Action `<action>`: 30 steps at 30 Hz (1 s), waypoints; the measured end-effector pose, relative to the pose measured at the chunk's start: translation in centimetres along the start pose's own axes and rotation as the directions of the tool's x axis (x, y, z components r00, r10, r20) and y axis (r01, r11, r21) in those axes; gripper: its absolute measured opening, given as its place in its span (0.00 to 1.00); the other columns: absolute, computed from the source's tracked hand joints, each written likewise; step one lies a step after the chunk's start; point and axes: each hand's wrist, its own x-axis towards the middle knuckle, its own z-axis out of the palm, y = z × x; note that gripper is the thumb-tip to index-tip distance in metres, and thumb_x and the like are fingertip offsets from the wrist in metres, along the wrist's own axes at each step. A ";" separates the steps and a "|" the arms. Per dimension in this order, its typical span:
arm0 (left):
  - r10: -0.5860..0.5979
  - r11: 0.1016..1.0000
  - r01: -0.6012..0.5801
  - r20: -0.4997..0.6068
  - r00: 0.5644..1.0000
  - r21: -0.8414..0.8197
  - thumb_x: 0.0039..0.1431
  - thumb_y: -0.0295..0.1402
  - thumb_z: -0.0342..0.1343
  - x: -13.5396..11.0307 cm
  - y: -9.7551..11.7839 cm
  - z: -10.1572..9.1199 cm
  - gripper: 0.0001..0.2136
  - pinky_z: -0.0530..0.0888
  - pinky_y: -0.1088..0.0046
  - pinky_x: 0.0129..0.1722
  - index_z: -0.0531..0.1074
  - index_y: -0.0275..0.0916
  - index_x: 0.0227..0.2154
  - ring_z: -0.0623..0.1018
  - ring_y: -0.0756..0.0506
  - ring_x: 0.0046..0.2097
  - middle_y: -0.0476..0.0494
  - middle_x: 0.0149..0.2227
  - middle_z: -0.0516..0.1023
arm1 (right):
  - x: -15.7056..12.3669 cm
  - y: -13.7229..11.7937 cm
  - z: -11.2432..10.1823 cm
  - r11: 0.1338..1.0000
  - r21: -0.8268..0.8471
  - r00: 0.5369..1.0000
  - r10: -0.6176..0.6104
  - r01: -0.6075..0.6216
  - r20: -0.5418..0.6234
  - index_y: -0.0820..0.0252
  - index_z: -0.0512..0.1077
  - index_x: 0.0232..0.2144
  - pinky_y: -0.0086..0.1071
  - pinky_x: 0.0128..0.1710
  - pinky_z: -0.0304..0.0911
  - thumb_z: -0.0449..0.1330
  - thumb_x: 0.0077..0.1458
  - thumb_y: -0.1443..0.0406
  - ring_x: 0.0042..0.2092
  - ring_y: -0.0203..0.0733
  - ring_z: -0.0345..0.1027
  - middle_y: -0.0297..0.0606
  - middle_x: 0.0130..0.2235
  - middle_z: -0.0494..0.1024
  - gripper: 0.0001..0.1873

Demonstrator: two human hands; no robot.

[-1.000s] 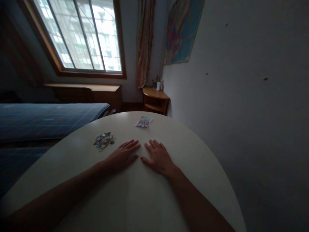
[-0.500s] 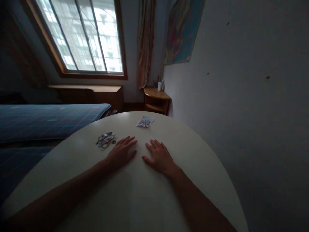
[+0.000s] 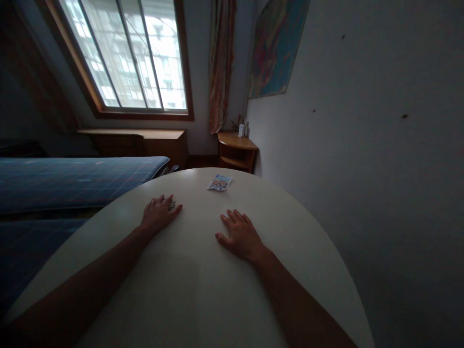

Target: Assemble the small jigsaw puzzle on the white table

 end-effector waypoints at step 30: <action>0.622 0.702 -0.545 0.023 0.783 -0.458 0.71 0.42 0.39 -5.4 8.5 -0.9 0.27 0.58 0.60 0.67 0.51 0.35 0.68 0.50 0.42 0.71 0.40 0.70 0.53 | 0.9 0.9 0.4 0.991 0.132 0.982 -0.012 0.038 -0.189 0.61 0.71 0.55 0.45 0.65 0.51 0.48 0.63 0.63 0.62 0.47 0.60 0.44 0.60 0.71 0.22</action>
